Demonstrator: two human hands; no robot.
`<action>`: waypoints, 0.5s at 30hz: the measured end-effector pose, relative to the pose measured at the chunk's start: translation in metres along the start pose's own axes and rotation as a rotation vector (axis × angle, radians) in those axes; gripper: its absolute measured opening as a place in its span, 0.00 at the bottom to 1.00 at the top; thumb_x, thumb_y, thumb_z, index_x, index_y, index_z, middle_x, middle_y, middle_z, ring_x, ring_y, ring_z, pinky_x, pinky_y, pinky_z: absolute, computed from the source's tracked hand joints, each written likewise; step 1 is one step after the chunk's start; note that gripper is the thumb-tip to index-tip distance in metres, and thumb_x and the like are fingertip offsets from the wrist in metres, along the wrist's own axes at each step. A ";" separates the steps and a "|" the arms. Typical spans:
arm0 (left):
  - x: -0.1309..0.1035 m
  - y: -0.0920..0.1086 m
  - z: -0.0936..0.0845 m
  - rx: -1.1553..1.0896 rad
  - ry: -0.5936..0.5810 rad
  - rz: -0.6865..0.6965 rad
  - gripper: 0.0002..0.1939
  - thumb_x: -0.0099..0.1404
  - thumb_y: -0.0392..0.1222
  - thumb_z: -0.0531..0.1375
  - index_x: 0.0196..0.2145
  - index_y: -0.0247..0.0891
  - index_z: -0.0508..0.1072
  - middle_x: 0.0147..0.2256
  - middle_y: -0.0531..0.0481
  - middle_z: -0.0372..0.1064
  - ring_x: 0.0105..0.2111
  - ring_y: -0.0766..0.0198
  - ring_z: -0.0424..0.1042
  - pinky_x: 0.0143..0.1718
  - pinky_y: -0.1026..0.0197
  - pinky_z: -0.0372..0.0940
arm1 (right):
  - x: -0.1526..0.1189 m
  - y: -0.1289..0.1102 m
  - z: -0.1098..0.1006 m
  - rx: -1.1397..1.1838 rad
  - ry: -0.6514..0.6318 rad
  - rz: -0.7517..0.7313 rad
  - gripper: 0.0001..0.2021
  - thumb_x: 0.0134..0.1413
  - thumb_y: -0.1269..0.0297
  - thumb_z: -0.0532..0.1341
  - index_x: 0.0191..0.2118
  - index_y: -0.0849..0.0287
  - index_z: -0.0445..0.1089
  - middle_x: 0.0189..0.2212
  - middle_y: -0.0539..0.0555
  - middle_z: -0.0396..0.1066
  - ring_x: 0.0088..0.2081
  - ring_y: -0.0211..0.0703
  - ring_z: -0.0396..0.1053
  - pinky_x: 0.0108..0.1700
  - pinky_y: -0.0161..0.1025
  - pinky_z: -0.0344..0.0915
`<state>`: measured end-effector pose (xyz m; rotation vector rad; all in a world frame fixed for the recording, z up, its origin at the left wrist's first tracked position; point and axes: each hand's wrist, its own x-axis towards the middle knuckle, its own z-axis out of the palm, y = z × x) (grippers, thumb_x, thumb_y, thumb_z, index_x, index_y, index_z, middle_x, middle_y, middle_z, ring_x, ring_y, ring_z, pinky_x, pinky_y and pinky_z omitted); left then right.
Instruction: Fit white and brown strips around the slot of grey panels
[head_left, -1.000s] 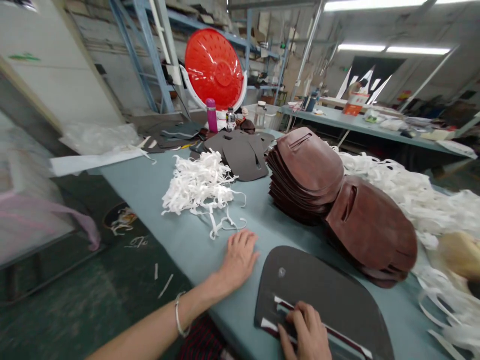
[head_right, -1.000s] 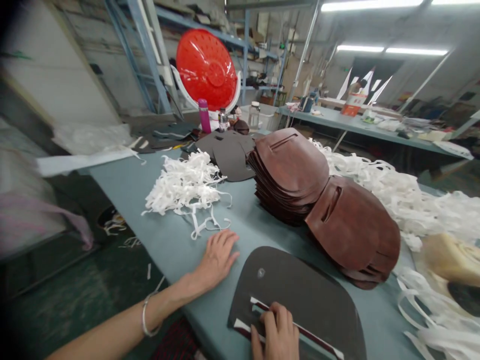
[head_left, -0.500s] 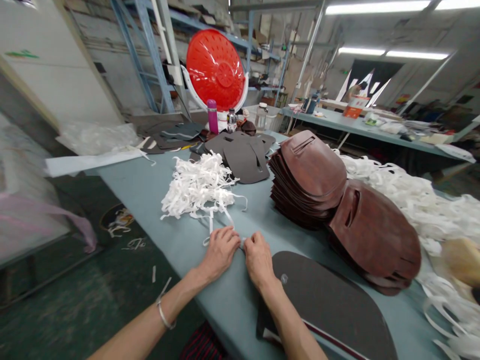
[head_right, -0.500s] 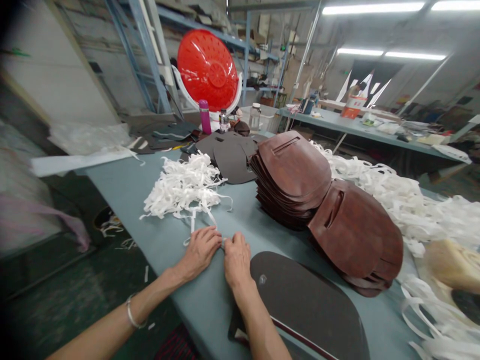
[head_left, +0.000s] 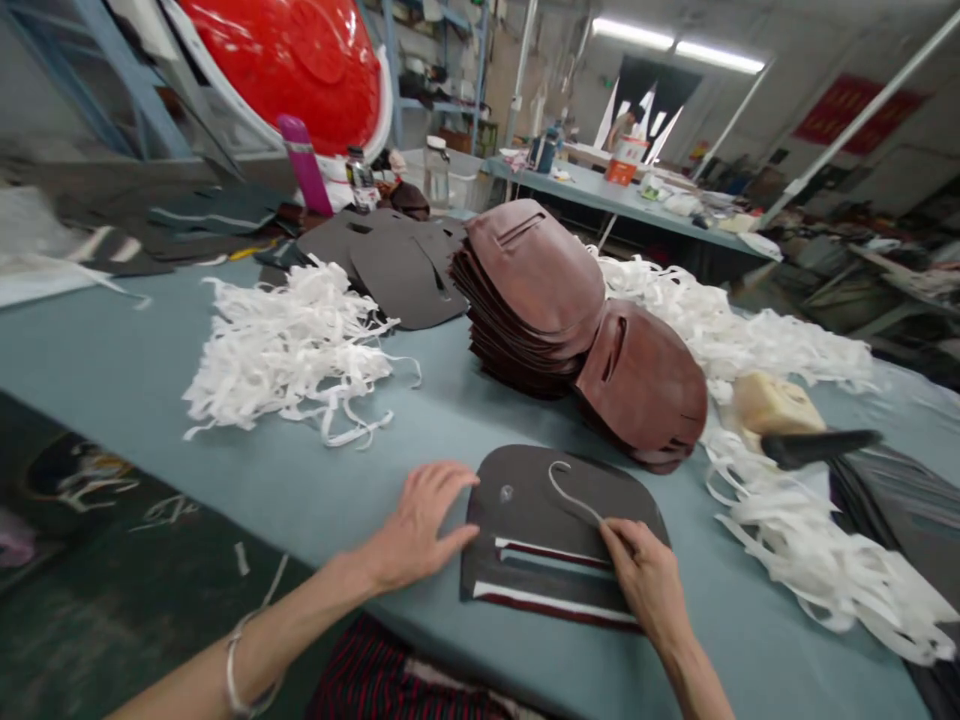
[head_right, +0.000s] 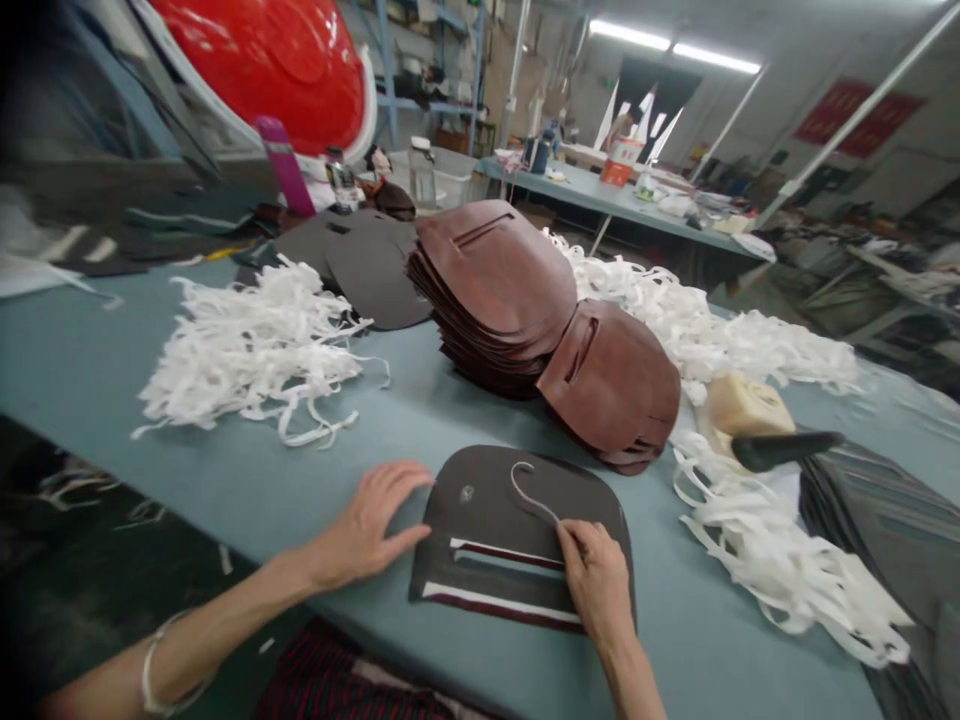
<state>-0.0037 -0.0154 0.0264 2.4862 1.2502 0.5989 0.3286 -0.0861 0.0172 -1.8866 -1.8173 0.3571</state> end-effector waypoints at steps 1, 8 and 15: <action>0.000 0.007 0.005 -0.049 -0.082 0.062 0.22 0.60 0.44 0.58 0.52 0.42 0.63 0.53 0.45 0.63 0.55 0.55 0.58 0.57 0.50 0.51 | -0.005 -0.002 0.000 0.031 -0.013 0.039 0.14 0.61 0.56 0.52 0.34 0.57 0.72 0.31 0.53 0.73 0.34 0.43 0.69 0.42 0.40 0.62; 0.027 -0.003 -0.005 0.081 -0.025 -0.023 0.16 0.62 0.34 0.53 0.47 0.42 0.67 0.52 0.46 0.65 0.55 0.53 0.59 0.57 0.43 0.46 | -0.015 -0.063 0.021 0.205 -0.034 -0.048 0.14 0.63 0.61 0.50 0.33 0.58 0.71 0.31 0.53 0.70 0.34 0.40 0.68 0.39 0.35 0.63; 0.021 0.054 0.001 -0.165 -0.190 0.228 0.12 0.70 0.43 0.48 0.44 0.41 0.69 0.41 0.50 0.71 0.47 0.62 0.66 0.55 0.53 0.49 | -0.018 -0.099 0.027 0.331 -0.052 -0.141 0.12 0.62 0.64 0.52 0.30 0.58 0.70 0.28 0.52 0.69 0.32 0.38 0.67 0.36 0.34 0.63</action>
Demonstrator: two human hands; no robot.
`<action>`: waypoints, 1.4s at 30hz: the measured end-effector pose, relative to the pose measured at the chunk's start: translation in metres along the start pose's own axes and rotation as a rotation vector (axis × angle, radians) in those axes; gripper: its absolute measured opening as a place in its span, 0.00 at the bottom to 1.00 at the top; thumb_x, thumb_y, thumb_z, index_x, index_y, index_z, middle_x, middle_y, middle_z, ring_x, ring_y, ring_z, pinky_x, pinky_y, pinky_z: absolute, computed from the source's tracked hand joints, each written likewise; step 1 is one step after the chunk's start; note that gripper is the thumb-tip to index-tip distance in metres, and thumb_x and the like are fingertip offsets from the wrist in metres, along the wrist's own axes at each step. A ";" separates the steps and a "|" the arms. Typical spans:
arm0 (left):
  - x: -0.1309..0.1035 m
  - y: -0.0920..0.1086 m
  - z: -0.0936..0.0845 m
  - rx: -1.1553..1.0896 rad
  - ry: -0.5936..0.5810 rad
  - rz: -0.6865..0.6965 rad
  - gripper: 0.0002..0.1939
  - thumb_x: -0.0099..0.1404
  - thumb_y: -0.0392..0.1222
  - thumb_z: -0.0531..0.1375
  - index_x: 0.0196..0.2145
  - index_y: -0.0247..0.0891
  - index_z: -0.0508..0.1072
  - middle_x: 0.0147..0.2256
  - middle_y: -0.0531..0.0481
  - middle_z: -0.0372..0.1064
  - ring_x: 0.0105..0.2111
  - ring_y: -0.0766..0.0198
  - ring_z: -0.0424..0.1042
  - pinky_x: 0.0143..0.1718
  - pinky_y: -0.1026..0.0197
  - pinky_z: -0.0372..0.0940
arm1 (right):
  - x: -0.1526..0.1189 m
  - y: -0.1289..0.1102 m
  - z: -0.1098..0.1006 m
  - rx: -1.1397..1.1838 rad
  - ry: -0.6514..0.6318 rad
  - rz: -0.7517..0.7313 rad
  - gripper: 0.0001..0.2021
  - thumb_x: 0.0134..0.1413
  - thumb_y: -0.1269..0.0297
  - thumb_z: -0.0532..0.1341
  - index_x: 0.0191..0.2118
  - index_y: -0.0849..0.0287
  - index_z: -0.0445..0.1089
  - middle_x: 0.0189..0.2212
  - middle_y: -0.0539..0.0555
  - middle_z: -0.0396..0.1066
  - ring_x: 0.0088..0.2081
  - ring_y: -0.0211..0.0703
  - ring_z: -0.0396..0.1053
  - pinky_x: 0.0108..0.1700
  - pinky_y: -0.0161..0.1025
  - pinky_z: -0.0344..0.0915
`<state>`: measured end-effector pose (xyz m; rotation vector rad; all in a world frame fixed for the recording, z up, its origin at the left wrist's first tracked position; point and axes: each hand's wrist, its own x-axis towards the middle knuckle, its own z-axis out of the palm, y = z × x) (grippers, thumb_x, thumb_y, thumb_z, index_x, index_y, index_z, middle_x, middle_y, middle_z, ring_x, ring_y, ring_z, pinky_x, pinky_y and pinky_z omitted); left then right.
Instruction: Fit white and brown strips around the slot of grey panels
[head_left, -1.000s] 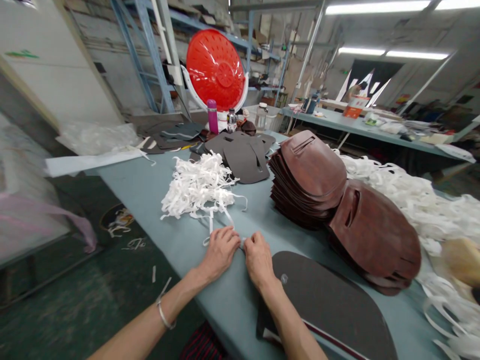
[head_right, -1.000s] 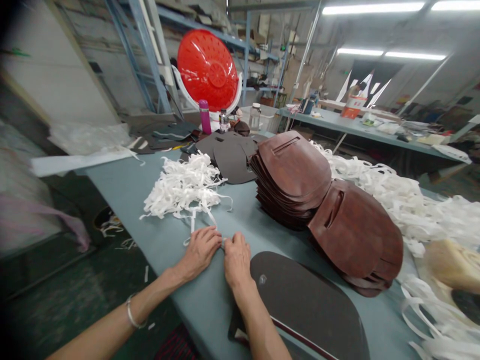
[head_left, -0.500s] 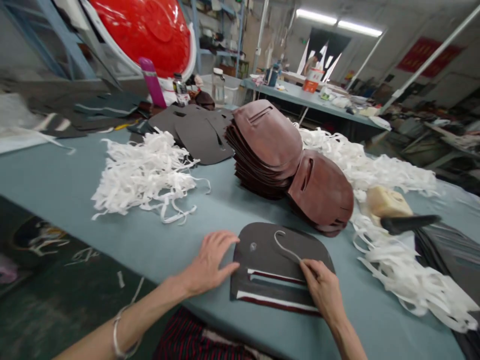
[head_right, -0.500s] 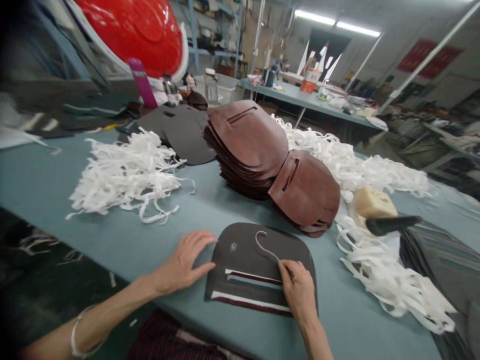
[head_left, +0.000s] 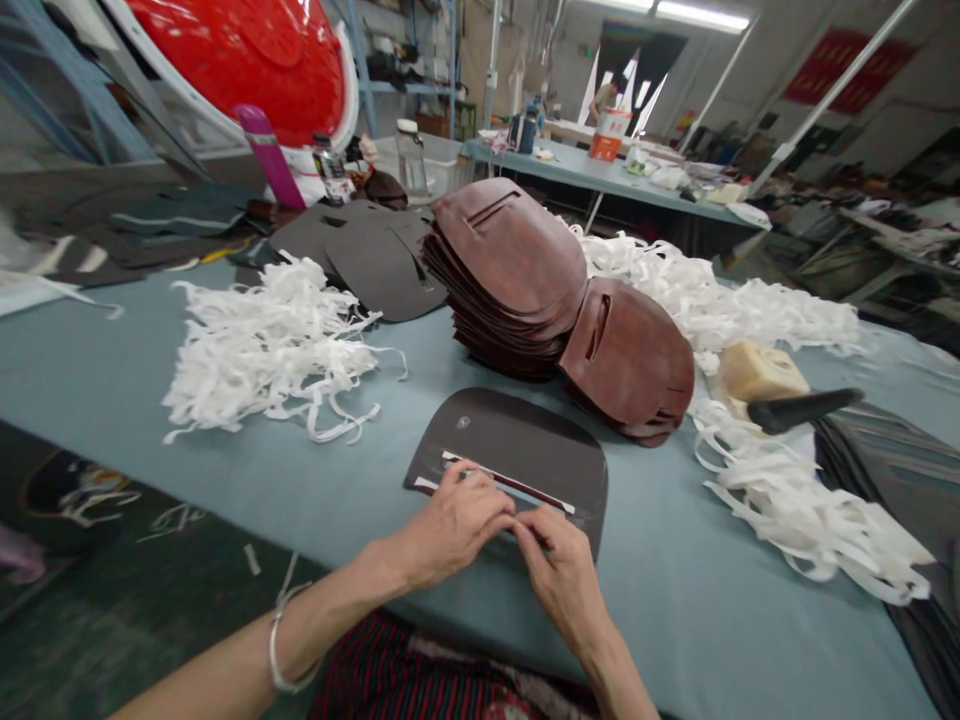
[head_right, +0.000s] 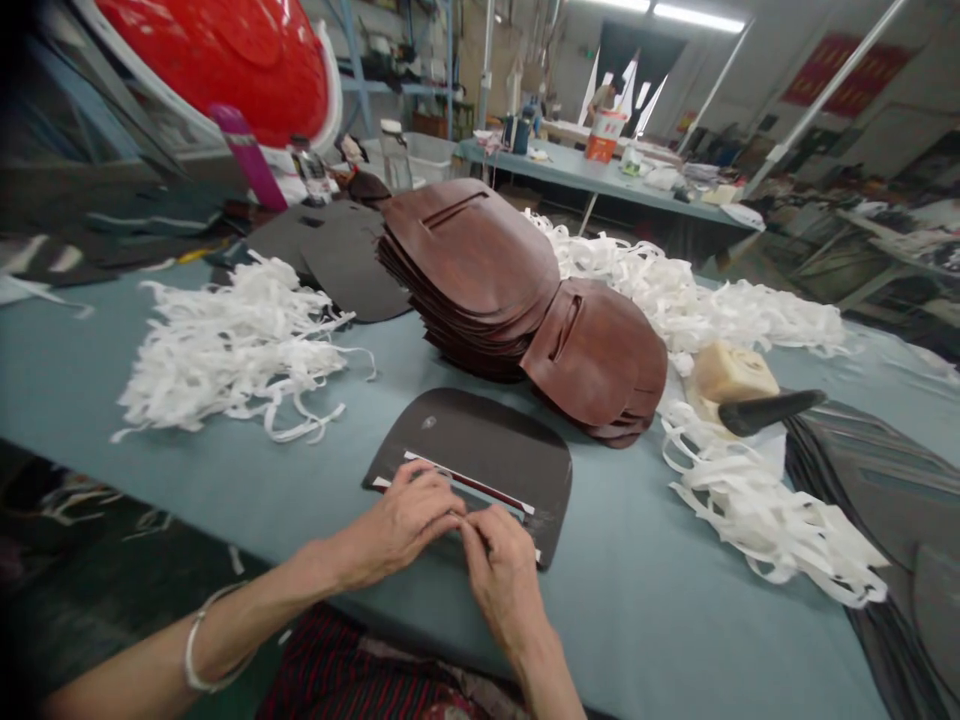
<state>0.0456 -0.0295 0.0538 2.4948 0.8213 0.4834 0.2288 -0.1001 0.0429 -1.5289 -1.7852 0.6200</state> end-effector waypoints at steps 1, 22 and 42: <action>-0.003 -0.002 0.001 -0.030 -0.020 -0.027 0.13 0.70 0.43 0.47 0.39 0.41 0.70 0.36 0.51 0.71 0.41 0.63 0.67 0.52 0.55 0.52 | -0.002 0.002 -0.003 -0.009 0.004 0.034 0.13 0.61 0.64 0.52 0.30 0.58 0.70 0.27 0.51 0.69 0.31 0.38 0.67 0.35 0.33 0.63; -0.022 -0.059 -0.017 -0.159 0.106 -0.694 0.09 0.60 0.43 0.55 0.28 0.38 0.72 0.24 0.54 0.69 0.25 0.66 0.67 0.29 0.65 0.56 | -0.017 0.043 -0.016 -0.227 0.098 0.211 0.15 0.58 0.52 0.54 0.26 0.56 0.65 0.27 0.50 0.65 0.26 0.38 0.64 0.32 0.35 0.61; -0.013 -0.069 -0.013 -0.092 0.059 -0.797 0.07 0.57 0.39 0.55 0.27 0.38 0.72 0.25 0.52 0.71 0.26 0.65 0.68 0.28 0.65 0.55 | -0.020 0.062 -0.015 -0.194 0.035 0.389 0.14 0.56 0.53 0.52 0.28 0.56 0.67 0.28 0.51 0.67 0.28 0.40 0.65 0.34 0.36 0.60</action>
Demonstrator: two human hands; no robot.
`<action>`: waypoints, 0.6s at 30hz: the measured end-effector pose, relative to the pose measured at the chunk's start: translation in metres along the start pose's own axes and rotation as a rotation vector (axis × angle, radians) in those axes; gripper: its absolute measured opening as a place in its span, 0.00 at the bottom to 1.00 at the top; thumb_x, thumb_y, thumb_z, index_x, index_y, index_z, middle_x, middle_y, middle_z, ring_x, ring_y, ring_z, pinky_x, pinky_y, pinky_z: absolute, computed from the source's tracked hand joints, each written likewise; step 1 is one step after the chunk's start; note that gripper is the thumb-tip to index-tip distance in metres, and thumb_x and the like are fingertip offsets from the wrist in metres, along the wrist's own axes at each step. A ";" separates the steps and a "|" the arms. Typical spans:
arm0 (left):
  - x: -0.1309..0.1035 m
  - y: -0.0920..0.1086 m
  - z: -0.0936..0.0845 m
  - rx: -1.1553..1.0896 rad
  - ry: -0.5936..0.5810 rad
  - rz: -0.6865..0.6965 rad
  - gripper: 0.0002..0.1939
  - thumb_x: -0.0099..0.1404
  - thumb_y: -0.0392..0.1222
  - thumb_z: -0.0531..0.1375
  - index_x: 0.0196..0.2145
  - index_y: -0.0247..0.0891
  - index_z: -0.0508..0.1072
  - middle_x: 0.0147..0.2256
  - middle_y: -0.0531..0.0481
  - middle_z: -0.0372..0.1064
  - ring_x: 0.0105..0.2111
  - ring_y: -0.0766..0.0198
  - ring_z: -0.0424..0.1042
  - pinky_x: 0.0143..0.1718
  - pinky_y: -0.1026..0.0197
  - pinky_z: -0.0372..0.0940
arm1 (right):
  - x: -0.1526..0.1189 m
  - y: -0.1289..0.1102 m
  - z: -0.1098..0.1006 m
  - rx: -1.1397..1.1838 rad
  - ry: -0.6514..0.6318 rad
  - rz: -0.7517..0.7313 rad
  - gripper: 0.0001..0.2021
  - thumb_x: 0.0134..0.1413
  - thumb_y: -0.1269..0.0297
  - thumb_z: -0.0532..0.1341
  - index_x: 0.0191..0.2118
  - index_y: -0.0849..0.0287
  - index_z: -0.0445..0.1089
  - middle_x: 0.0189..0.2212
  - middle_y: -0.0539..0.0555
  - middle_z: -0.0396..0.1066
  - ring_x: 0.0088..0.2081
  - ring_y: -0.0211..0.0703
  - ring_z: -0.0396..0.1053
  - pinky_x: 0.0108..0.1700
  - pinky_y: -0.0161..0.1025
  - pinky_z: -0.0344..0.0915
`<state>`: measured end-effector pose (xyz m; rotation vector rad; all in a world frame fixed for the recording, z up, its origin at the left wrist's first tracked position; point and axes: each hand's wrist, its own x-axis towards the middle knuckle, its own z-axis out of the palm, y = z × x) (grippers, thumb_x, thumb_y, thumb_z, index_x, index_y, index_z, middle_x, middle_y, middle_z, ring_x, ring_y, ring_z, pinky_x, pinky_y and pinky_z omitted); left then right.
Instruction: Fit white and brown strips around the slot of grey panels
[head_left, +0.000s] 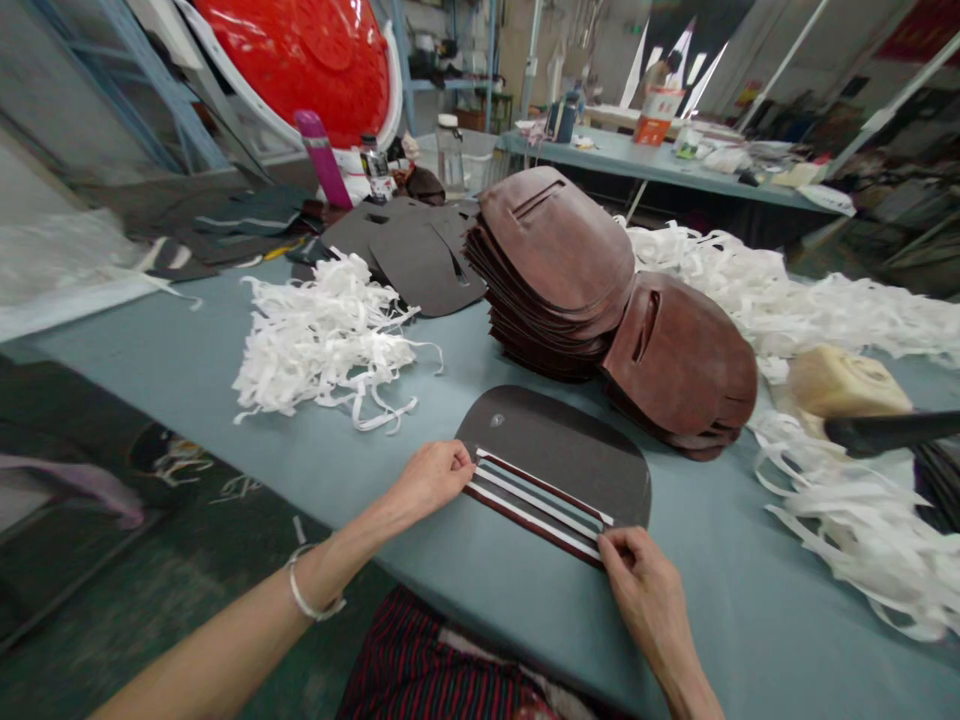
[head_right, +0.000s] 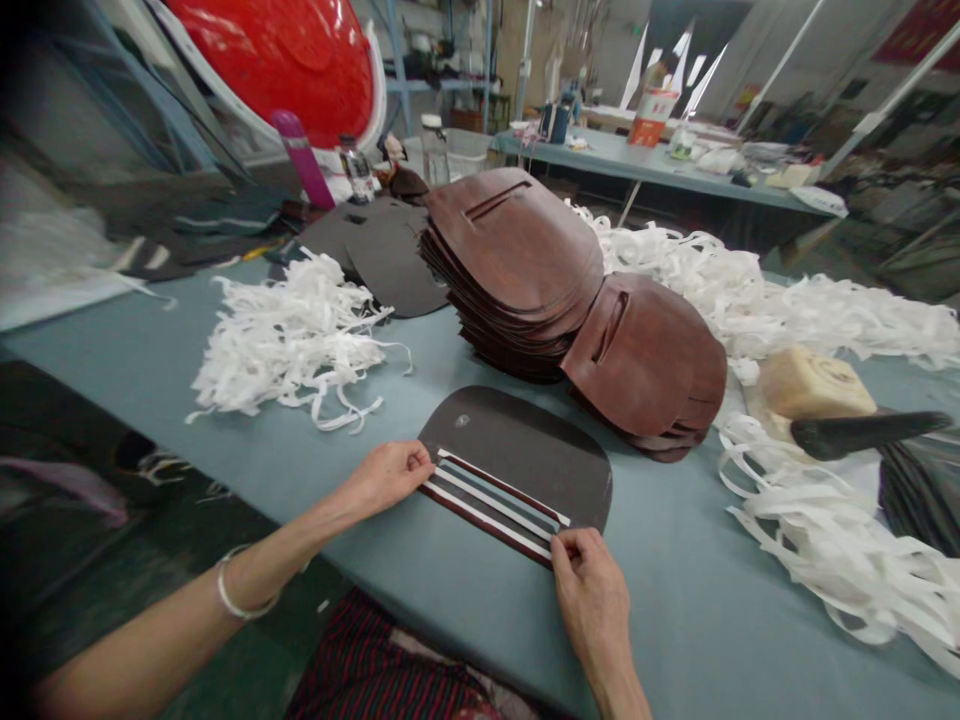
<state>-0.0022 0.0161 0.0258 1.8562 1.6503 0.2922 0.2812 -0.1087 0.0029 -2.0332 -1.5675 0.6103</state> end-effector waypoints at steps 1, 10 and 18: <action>0.000 0.000 0.000 0.006 0.002 -0.002 0.07 0.57 0.39 0.55 0.27 0.38 0.72 0.25 0.52 0.71 0.26 0.65 0.68 0.28 0.65 0.55 | 0.000 0.000 0.000 0.003 -0.005 0.011 0.14 0.56 0.53 0.52 0.28 0.56 0.67 0.28 0.51 0.68 0.29 0.40 0.65 0.34 0.36 0.59; -0.003 0.000 0.010 0.086 0.046 0.039 0.05 0.59 0.41 0.54 0.30 0.39 0.68 0.25 0.54 0.67 0.25 0.64 0.66 0.29 0.63 0.56 | 0.002 -0.006 -0.005 0.038 -0.018 0.137 0.12 0.53 0.56 0.53 0.27 0.56 0.67 0.23 0.49 0.67 0.26 0.39 0.63 0.31 0.34 0.56; -0.022 0.007 0.024 0.401 0.258 0.442 0.09 0.65 0.34 0.50 0.37 0.37 0.70 0.36 0.46 0.69 0.37 0.56 0.66 0.40 0.56 0.61 | 0.001 -0.012 -0.006 -0.004 0.027 0.186 0.07 0.50 0.64 0.55 0.26 0.56 0.67 0.20 0.46 0.65 0.24 0.37 0.62 0.28 0.32 0.54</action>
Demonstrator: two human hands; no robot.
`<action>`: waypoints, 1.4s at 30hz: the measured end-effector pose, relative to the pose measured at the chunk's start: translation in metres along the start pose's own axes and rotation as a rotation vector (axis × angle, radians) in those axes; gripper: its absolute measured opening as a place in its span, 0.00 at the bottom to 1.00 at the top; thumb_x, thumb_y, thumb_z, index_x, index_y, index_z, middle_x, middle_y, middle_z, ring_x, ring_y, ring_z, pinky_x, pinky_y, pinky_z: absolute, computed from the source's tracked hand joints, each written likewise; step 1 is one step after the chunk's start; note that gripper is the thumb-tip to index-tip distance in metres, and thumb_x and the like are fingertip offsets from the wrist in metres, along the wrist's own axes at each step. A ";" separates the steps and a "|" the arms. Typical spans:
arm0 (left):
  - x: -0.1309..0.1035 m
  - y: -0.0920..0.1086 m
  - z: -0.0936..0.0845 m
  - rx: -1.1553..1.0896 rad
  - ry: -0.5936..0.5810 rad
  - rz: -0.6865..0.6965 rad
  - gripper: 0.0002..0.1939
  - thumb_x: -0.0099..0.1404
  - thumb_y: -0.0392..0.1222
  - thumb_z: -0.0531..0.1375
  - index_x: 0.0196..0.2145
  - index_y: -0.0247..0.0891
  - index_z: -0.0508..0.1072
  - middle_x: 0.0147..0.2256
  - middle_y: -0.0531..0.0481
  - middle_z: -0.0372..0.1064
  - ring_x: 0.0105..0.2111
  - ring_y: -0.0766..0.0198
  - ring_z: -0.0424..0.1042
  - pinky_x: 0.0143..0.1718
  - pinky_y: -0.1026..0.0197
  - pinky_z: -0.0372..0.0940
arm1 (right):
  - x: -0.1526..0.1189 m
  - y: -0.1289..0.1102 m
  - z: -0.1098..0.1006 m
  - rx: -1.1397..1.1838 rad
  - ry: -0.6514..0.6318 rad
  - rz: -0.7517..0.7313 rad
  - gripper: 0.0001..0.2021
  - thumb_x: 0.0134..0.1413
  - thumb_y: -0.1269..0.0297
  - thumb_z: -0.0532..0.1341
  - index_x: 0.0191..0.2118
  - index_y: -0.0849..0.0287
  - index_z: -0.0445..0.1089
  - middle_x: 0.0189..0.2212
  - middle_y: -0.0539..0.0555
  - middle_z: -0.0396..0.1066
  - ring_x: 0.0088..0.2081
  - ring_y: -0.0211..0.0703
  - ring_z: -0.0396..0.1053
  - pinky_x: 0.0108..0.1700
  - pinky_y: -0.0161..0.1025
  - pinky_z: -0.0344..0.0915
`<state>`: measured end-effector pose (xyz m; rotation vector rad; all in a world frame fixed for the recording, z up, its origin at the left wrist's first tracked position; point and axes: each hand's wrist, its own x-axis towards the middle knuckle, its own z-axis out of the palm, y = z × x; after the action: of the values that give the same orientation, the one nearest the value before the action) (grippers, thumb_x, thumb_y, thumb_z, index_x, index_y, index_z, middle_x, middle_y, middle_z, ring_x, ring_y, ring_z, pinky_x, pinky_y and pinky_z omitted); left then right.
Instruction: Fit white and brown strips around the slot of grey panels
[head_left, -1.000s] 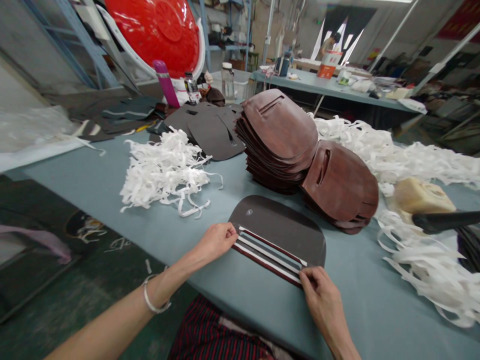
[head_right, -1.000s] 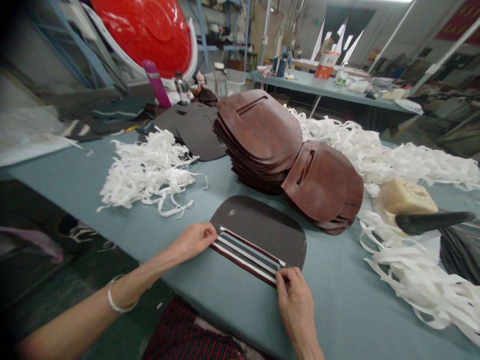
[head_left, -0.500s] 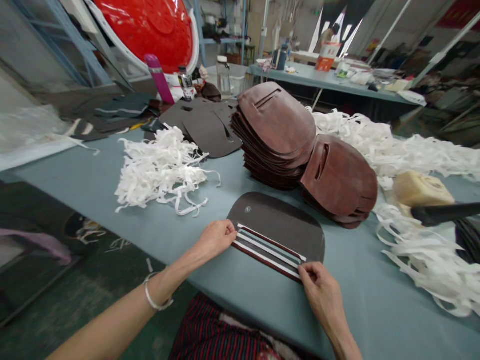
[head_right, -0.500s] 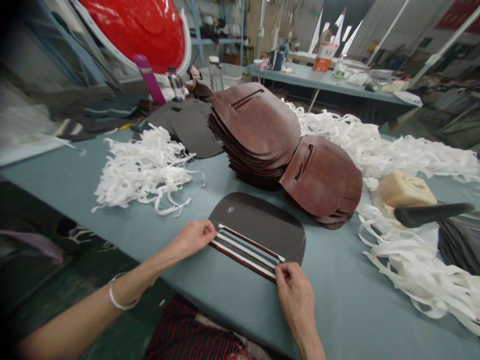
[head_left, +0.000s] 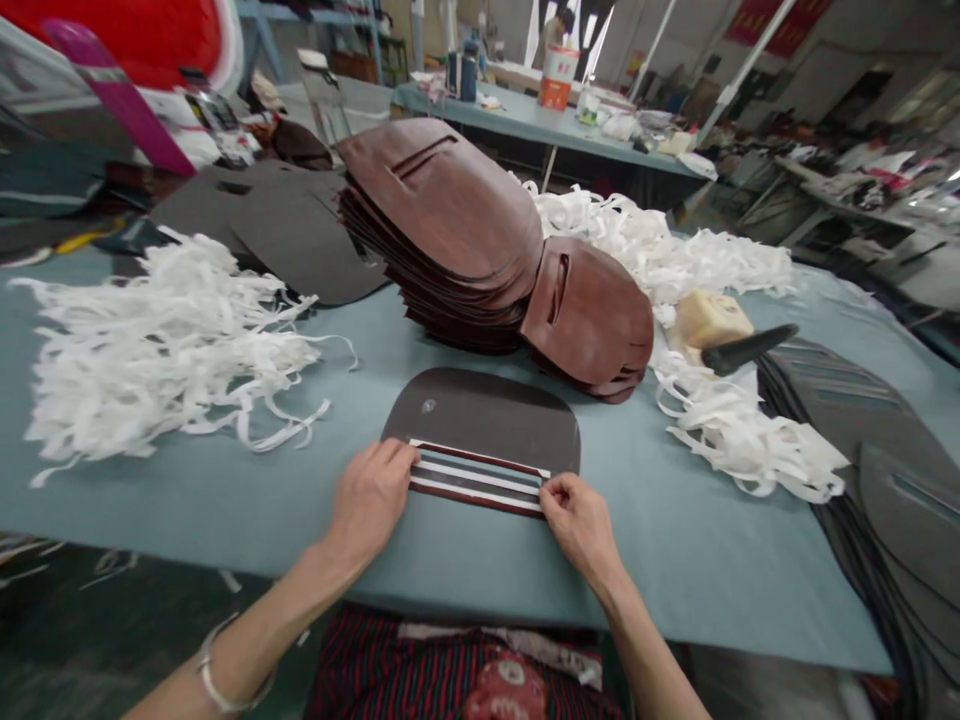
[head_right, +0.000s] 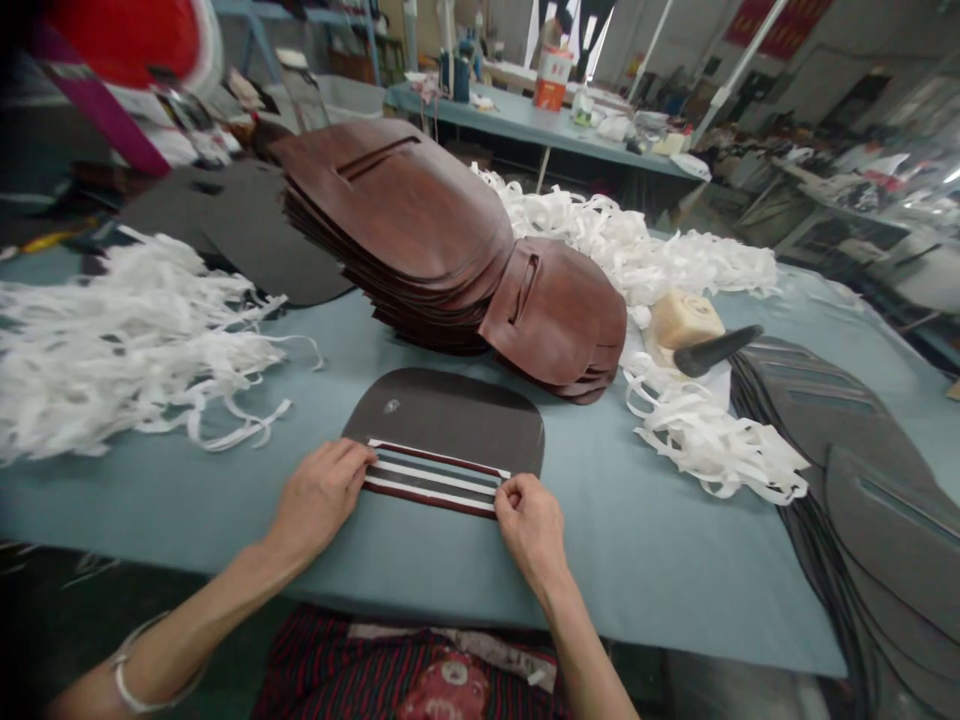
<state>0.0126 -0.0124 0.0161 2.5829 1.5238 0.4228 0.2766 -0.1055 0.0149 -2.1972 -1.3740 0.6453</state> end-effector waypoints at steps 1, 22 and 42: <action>-0.003 0.003 -0.001 0.061 -0.002 0.022 0.10 0.65 0.33 0.51 0.39 0.36 0.70 0.37 0.45 0.69 0.38 0.55 0.66 0.40 0.54 0.61 | 0.000 -0.001 0.000 -0.012 0.003 0.007 0.06 0.49 0.64 0.55 0.25 0.56 0.67 0.20 0.46 0.65 0.24 0.36 0.62 0.28 0.32 0.53; -0.008 -0.004 0.008 0.076 0.072 0.108 0.19 0.65 0.43 0.55 0.54 0.46 0.66 0.54 0.42 0.63 0.56 0.50 0.59 0.51 0.46 0.59 | 0.006 -0.049 0.029 -0.377 -0.020 -0.503 0.10 0.59 0.73 0.52 0.32 0.60 0.69 0.32 0.53 0.65 0.33 0.38 0.66 0.37 0.32 0.61; -0.011 -0.014 0.009 -0.238 0.164 -0.028 0.19 0.64 0.45 0.57 0.51 0.39 0.64 0.52 0.42 0.64 0.54 0.54 0.60 0.55 0.48 0.57 | 0.024 -0.058 0.036 -0.492 -0.028 -0.495 0.04 0.55 0.71 0.55 0.30 0.55 0.62 0.23 0.49 0.68 0.25 0.41 0.69 0.28 0.34 0.56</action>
<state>-0.0017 -0.0152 0.0022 2.3919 1.4546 0.7790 0.2246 -0.0558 0.0186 -2.0484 -2.1696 0.1630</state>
